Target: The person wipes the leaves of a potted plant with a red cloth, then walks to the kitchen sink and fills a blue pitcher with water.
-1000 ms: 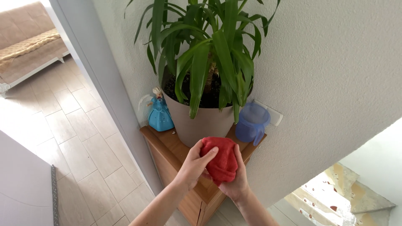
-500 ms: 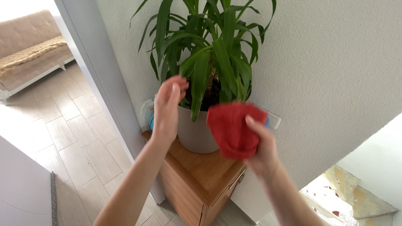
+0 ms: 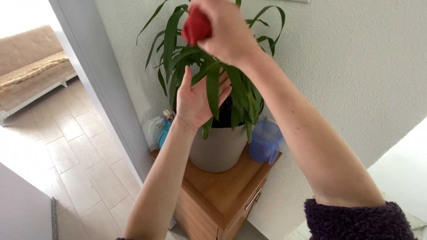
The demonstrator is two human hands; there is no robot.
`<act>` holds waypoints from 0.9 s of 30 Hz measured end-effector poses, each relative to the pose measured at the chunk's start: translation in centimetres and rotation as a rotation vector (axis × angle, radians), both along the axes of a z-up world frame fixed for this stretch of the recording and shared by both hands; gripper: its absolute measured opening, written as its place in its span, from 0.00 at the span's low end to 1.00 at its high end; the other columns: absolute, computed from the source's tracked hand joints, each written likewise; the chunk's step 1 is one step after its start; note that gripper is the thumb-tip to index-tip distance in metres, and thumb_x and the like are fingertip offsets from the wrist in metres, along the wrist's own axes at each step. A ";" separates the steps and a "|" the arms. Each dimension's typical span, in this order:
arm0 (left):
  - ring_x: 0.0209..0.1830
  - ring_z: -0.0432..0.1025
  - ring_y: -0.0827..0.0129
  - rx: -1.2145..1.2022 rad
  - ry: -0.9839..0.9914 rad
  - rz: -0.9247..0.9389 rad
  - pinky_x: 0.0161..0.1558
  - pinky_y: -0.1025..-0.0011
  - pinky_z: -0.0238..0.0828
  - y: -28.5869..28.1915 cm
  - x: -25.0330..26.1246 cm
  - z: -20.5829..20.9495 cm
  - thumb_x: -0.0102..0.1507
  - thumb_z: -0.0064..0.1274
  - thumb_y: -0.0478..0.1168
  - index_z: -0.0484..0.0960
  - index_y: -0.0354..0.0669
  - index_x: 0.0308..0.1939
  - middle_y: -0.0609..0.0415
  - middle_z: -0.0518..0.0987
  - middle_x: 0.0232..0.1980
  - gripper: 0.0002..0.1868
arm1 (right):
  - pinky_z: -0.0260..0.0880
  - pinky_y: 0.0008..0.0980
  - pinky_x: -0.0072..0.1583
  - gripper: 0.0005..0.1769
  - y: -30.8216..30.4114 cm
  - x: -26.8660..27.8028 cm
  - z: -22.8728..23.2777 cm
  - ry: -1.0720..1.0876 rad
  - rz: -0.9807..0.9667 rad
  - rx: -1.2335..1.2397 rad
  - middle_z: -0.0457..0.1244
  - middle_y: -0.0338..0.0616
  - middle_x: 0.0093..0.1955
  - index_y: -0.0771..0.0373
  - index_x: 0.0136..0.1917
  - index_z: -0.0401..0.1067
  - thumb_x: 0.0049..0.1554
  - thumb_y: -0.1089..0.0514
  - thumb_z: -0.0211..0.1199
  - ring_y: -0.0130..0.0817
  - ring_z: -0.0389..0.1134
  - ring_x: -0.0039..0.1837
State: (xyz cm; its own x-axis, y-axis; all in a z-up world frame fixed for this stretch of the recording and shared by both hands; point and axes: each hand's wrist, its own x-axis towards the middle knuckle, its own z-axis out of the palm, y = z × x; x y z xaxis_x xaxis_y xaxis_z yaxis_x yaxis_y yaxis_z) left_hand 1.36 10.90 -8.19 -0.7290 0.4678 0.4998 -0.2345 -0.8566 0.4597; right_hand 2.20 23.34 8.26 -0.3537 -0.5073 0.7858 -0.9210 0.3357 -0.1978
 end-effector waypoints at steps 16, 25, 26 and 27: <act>0.64 0.71 0.45 0.303 -0.228 0.084 0.73 0.54 0.61 2.1 4.0 -1.9 0.65 0.42 0.71 0.76 0.36 0.58 0.40 0.79 0.60 0.40 | 0.71 0.54 0.62 0.24 1.1 1.3 -11.5 -0.082 -0.467 0.373 0.67 0.48 0.61 0.50 0.63 0.73 0.53 0.49 0.72 0.54 0.69 0.63; 0.60 0.74 0.43 0.190 -0.267 0.157 0.68 0.52 0.69 -0.1 -2.9 -6.0 0.63 0.47 0.71 0.75 0.30 0.60 0.35 0.78 0.57 0.44 | 0.71 0.55 0.61 0.26 1.6 6.4 -17.6 0.000 -0.293 0.083 0.66 0.61 0.58 0.56 0.67 0.70 0.55 0.56 0.71 0.63 0.69 0.61; 0.64 0.69 0.41 0.203 -0.306 0.151 0.69 0.48 0.64 0.4 -0.7 -4.5 0.64 0.44 0.71 0.68 0.29 0.66 0.33 0.73 0.60 0.47 | 0.71 0.55 0.61 0.26 1.5 6.8 -18.2 -0.008 -0.261 0.053 0.66 0.59 0.58 0.56 0.67 0.70 0.56 0.55 0.70 0.62 0.69 0.61; 0.67 0.64 0.40 0.216 -0.346 0.144 0.70 0.43 0.59 0.9 1.4 -3.0 0.66 0.41 0.71 0.62 0.29 0.72 0.32 0.69 0.63 0.50 | 0.71 0.54 0.61 0.26 1.5 7.2 -18.9 -0.015 -0.229 0.023 0.66 0.58 0.58 0.56 0.67 0.70 0.56 0.55 0.69 0.61 0.68 0.61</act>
